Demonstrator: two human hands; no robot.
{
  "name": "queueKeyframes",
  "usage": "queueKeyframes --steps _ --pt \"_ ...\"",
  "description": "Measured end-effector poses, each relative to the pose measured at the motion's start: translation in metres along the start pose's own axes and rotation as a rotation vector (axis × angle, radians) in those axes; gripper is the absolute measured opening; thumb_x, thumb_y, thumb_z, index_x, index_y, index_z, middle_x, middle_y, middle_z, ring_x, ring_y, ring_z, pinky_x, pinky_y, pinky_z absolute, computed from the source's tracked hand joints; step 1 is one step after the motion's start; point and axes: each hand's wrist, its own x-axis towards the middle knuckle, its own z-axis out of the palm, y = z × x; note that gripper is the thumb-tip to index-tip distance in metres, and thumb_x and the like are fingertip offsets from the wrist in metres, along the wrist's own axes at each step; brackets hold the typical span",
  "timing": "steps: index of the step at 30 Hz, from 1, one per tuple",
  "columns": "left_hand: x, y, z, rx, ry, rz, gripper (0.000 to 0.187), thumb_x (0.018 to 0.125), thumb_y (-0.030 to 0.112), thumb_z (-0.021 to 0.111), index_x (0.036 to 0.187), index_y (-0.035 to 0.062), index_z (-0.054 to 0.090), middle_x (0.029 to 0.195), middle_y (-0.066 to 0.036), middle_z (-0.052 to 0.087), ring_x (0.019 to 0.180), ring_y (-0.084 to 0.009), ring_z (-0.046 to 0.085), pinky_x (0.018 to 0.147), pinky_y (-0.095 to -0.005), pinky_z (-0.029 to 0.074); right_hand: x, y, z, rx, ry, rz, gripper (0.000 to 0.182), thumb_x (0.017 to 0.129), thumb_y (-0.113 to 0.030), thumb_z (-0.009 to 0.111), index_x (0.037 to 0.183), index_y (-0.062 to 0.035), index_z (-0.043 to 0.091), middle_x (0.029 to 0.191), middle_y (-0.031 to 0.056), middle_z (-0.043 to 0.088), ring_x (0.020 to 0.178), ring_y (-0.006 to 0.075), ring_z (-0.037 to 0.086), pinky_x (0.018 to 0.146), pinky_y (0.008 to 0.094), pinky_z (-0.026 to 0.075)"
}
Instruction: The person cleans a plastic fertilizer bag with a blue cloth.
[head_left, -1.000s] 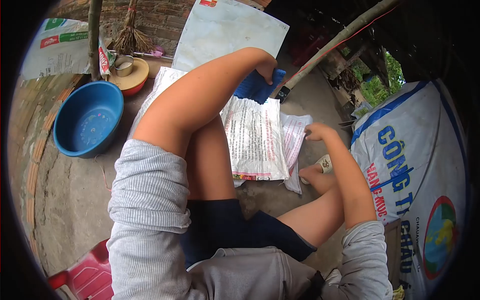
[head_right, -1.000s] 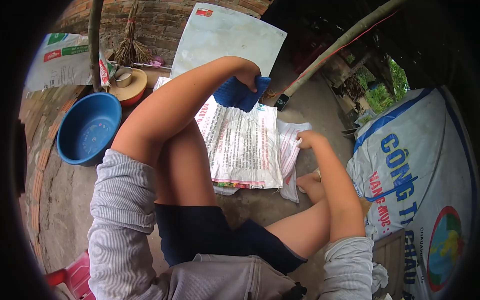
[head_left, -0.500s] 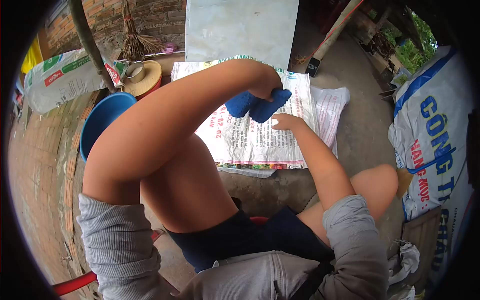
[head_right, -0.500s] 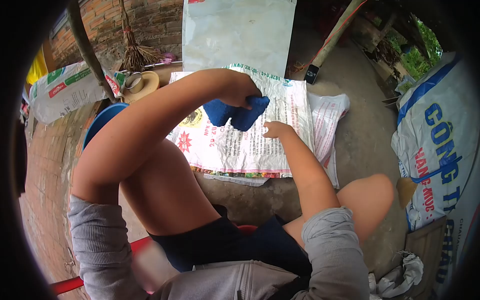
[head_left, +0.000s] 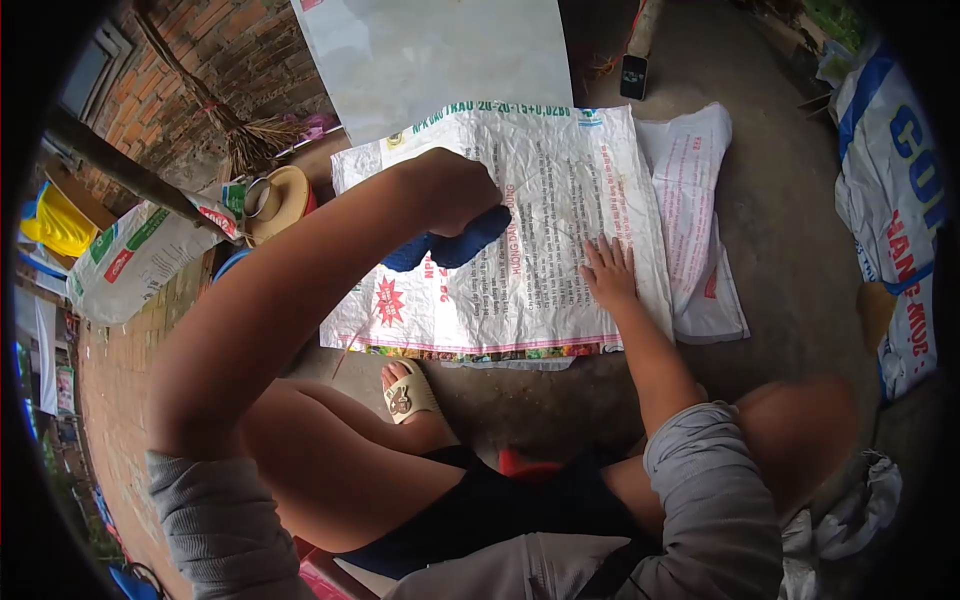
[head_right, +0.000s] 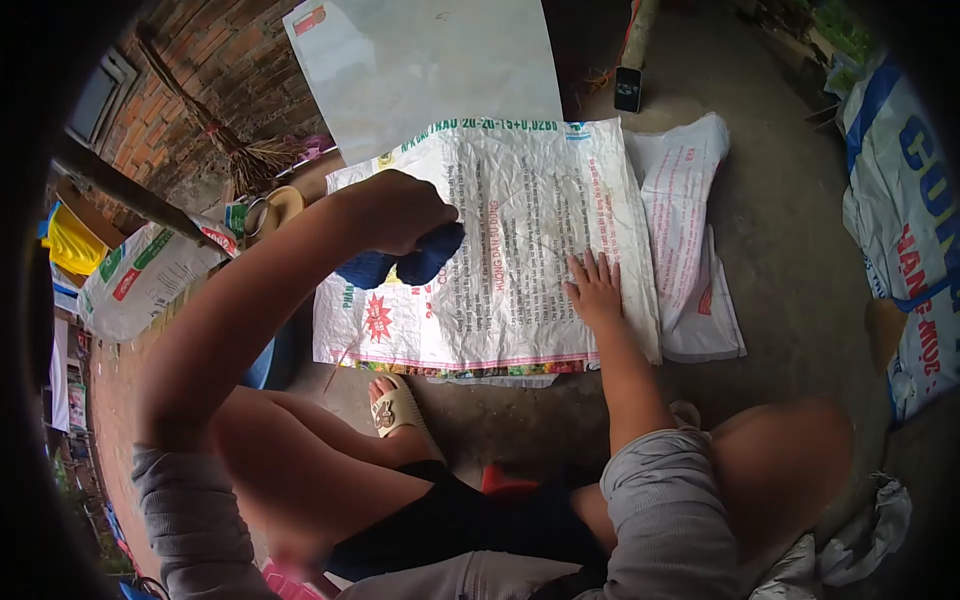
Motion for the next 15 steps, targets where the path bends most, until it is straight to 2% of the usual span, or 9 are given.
queueKeyframes --steps 2,4,7,9,10,11,12,14,15 --pt "0.05 -0.013 0.0 -0.143 0.247 -0.074 0.028 0.076 0.015 0.066 0.104 0.0099 0.062 0.089 -0.015 0.068 0.088 -0.0331 0.067 0.076 -0.0431 0.052 -0.005 -0.005 0.017 0.009 -0.002 0.045 0.062 0.098 -0.047 0.04 0.153 -0.0242 0.023 0.158 0.011 0.023 0.145 0.0375 0.017 0.117 0.0567 0.007" --pt "0.109 -0.018 0.024 -0.043 0.484 -0.112 0.028 0.079 0.012 0.061 0.107 0.0102 0.061 0.097 -0.014 0.069 0.092 -0.0293 0.067 0.079 -0.0411 0.051 -0.008 -0.009 0.03 -0.016 0.101 0.068 0.061 0.099 -0.044 0.039 0.153 -0.021 0.024 0.158 0.0129 0.021 0.145 0.0383 0.017 0.117 0.057 0.007" --pt "0.182 0.004 0.117 -0.106 0.919 -0.082 0.028 0.084 0.012 0.054 0.111 0.0076 0.055 0.119 -0.017 0.064 0.109 -0.0306 0.06 0.091 -0.0402 0.045 -0.01 -0.009 0.037 0.046 0.153 0.054 0.063 0.097 -0.041 0.043 0.153 -0.0185 0.025 0.158 0.0147 0.021 0.145 0.0396 0.017 0.116 0.0581 0.008" --pt "0.209 0.048 0.183 -0.255 0.761 -0.169 0.032 0.087 0.011 0.05 0.119 0.007 0.052 0.135 -0.017 0.055 0.126 -0.0341 0.05 0.102 -0.0438 0.04 -0.01 -0.01 0.032 0.098 0.212 0.033 0.063 0.095 -0.038 0.047 0.151 -0.0169 0.028 0.157 0.0153 0.023 0.145 0.0399 0.018 0.115 0.0585 0.009" --pt "0.215 0.072 0.213 -0.413 0.516 -0.172 0.041 0.088 0.01 0.048 0.13 0.0078 0.049 0.145 -0.015 0.046 0.136 -0.0345 0.04 0.111 -0.0489 0.032 -0.011 -0.011 0.033 0.092 0.21 0.041 0.062 0.094 -0.037 0.049 0.15 -0.0151 0.031 0.158 0.0145 0.022 0.145 0.0388 0.017 0.116 0.0575 0.009" --pt "0.216 0.096 0.241 -0.493 0.286 -0.121 0.05 0.088 0.015 0.049 0.138 0.0121 0.043 0.153 -0.014 0.035 0.141 -0.0354 0.033 0.114 -0.0534 0.026 -0.011 -0.01 0.033 0.039 0.137 0.069 0.062 0.093 -0.037 0.05 0.149 -0.0148 0.032 0.158 0.0134 0.021 0.146 0.0373 0.016 0.117 0.0565 0.008" --pt "0.209 0.119 0.257 -0.417 0.199 -0.099 0.059 0.088 0.019 0.052 0.145 0.0194 0.037 0.158 -0.01 0.024 0.145 -0.0349 0.024 0.115 -0.0586 0.02 -0.01 -0.009 0.032 -0.013 0.061 0.097 0.062 0.093 -0.036 0.051 0.148 -0.0144 0.033 0.158 0.0124 0.021 0.146 0.0358 0.015 0.117 0.0554 0.007" --pt "0.219 0.145 0.299 -0.449 0.446 -0.218 0.062 0.089 0.028 0.057 0.146 0.0256 0.036 0.16 -0.006 0.019 0.147 -0.0342 0.018 0.114 -0.0621 0.016 -0.006 -0.011 0.028 0.004 0.05 0.112 0.062 0.092 -0.035 0.052 0.148 -0.0147 0.034 0.159 0.0113 0.02 0.147 0.0343 0.014 0.118 0.0541 0.007" --pt "0.223 0.143 0.3 -0.468 0.433 -0.217 0.062 0.089 0.028 0.057 0.146 0.0256 0.036 0.16 -0.006 0.019 0.147 -0.0342 0.018 0.114 -0.0621 0.016 -0.007 -0.012 0.026 0.026 0.052 0.127 0.062 0.091 -0.034 0.052 0.148 -0.015 0.035 0.159 0.0103 0.019 0.147 0.0328 0.013 0.118 0.0529 0.006"
